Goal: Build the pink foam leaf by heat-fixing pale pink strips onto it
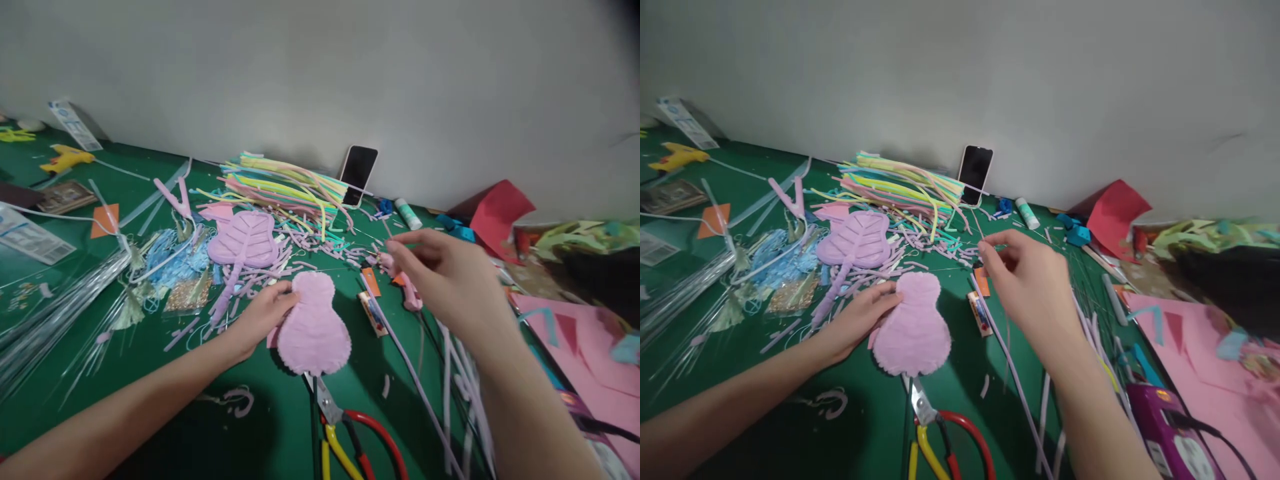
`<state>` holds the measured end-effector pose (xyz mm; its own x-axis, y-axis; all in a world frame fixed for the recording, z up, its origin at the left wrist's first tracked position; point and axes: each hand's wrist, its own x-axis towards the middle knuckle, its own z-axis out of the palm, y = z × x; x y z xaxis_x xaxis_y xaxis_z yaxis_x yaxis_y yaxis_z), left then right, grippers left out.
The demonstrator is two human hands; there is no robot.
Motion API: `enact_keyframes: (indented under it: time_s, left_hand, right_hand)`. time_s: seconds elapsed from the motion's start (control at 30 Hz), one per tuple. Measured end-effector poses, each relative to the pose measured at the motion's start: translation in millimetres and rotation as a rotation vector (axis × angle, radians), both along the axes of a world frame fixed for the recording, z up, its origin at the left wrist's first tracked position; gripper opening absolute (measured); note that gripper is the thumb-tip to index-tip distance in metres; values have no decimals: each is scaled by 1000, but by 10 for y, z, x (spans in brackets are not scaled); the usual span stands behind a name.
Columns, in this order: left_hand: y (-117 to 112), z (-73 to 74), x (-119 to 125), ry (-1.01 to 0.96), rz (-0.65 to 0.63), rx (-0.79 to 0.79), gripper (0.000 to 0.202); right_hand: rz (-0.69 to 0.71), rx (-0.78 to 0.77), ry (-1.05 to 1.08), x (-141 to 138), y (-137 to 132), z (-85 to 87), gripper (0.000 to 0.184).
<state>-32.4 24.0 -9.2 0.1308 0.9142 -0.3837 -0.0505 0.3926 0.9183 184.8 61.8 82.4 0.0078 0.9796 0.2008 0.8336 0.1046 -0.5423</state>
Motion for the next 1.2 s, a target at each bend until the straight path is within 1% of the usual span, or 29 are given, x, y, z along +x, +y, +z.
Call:
enact_keyframes:
  time_s: [0.03,0.07,0.1,0.13,0.17,0.23,0.27,0.3,0.37,0.5,0.6,0.67,0.77,0.87,0.9,0.97,1.03,1.07,1.1,1.13,1.17,1.2]
  left_hand:
    - [8,-6,3,-1,-20,3,23]
    - [15,-13,1,-5,-43,5,22]
    - [21,-22,-5,-16,-64,5,21]
    - [26,-32,-14,-39,-86,0,21]
    - [31,-42,-24,-72,-104,-8,22]
    - [42,-58,-42,-161,-123,-36,27]
    - [49,-62,-49,-205,-128,-49,29]
    - [55,-64,-54,-238,-130,-61,31]
    - [67,-62,-62,-267,-137,-84,30]
    - [80,-73,-87,-225,-203,-105,23]
    - [72,-97,-100,-183,-234,-124,27]
    - [62,-107,-102,-162,-235,-133,31]
    - [49,-106,-104,-101,-211,-132,36]
    - [48,-95,-106,-4,-175,-114,32]
    - [50,-92,-107,21,-174,-101,32]
    - [53,-90,-109,54,-183,-69,34]
    - [55,-90,-110,70,-193,-40,36]
    - [55,-90,-111,74,-196,-30,37]
    - [55,-90,-110,75,-195,-29,36]
    - [54,-88,-109,76,-189,-33,36]
    - [53,-85,-107,70,-184,-38,36]
    - [52,-81,-104,59,-175,-43,35]
  right_hand:
    - [11,62,47,-7,-132,6,22]
    - [35,105,75,-33,-258,-34,21]
    - [78,155,88,-73,-369,-117,18]
    - [149,159,101,-120,-458,-232,14]
    - [221,115,124,-166,-524,-366,11]
    - [304,36,171,-225,-585,-634,11]
    - [334,33,160,-231,-587,-744,10]
    - [354,61,139,-221,-578,-829,9]
    - [378,127,86,-167,-546,-920,11]
    - [402,205,-36,-38,-520,-930,19]
    - [415,214,-83,-4,-555,-919,27]
    - [406,191,-79,-6,-581,-906,28]
    - [376,134,-60,-20,-593,-862,23]
    - [345,47,5,-40,-581,-805,17]
    - [322,-5,51,-49,-577,-789,18]
    - [243,-137,212,-62,-572,-763,24]
    - [140,-304,450,-53,-567,-739,26]
    - [106,-389,587,-36,-560,-726,22]
    - [89,-463,725,-9,-551,-713,16]
    - [95,-530,853,27,-538,-700,14]
    - [120,-580,965,68,-522,-690,17]
    - [149,-599,1059,110,-505,-684,20]
